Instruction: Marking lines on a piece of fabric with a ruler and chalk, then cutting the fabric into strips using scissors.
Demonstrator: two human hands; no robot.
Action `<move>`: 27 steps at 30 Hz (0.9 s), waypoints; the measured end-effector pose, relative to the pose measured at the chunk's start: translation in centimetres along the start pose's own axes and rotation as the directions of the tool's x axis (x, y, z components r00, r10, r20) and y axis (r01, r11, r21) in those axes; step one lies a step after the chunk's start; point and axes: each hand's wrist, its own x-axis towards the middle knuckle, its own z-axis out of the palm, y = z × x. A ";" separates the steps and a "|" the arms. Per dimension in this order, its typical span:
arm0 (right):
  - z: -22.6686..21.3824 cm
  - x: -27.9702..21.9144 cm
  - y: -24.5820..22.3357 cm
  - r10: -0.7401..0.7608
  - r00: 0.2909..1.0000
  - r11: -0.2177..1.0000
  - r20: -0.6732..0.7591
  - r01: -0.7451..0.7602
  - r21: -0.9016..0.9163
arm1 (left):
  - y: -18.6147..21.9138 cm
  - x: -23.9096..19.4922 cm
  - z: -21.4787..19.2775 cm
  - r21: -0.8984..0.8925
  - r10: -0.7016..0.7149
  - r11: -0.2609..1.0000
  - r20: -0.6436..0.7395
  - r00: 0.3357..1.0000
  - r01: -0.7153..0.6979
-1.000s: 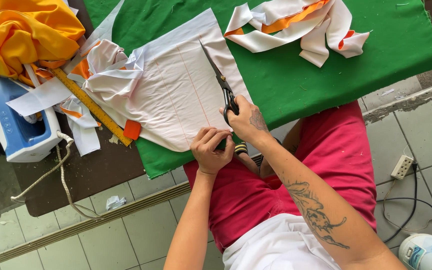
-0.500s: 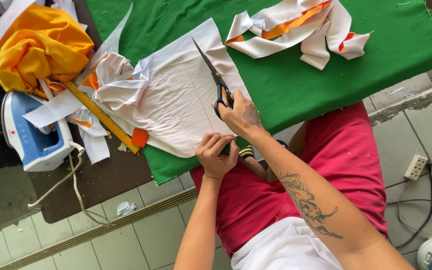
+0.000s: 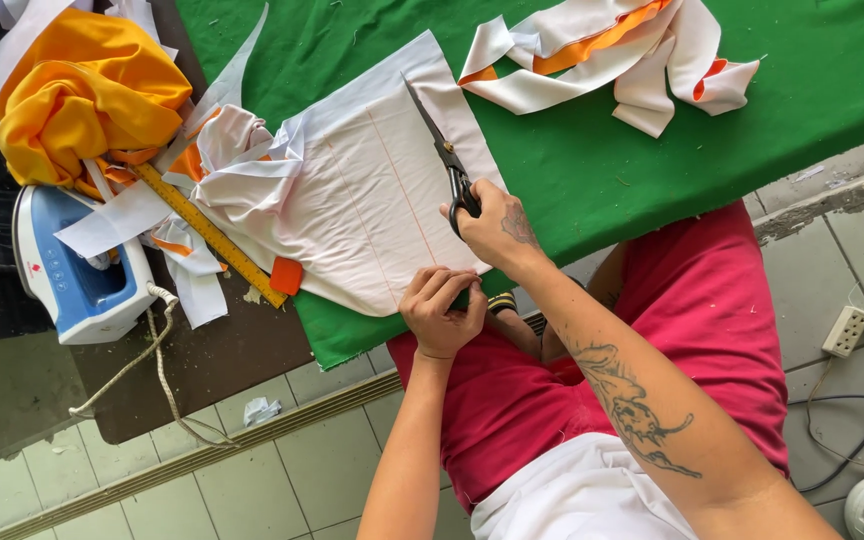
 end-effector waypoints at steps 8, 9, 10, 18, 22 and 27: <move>-1.0 -0.5 -3.7 0.030 1.000 0.999 -0.008 -0.030 0.040 | 0.4 0.1 -0.2 -0.005 0.003 1.000 -0.004 1.000 -0.003; -1.0 -0.2 -4.0 0.038 0.999 0.999 -0.003 -0.037 0.035 | 0.5 0.3 -0.2 -0.008 0.002 1.000 -0.007 1.000 -0.002; -0.9 0.2 -4.4 0.045 0.999 0.999 0.002 -0.045 0.029 | 0.6 0.5 -0.2 -0.011 0.001 1.000 -0.011 1.000 -0.002; -0.1 2.3 -2.6 0.049 0.997 0.999 0.063 -0.049 0.000 | -0.1 0.0 0.2 0.003 -0.003 1.000 -0.004 1.000 0.003; 0.1 2.7 -1.7 0.043 0.997 0.999 0.057 -0.043 -0.001 | 0.2 0.3 0.1 0.008 0.019 1.000 -0.007 1.000 -0.019; -0.7 1.9 -2.8 0.053 0.997 0.998 0.050 -0.054 0.027 | -0.1 -0.2 0.2 0.011 0.019 1.000 -0.006 1.000 -0.019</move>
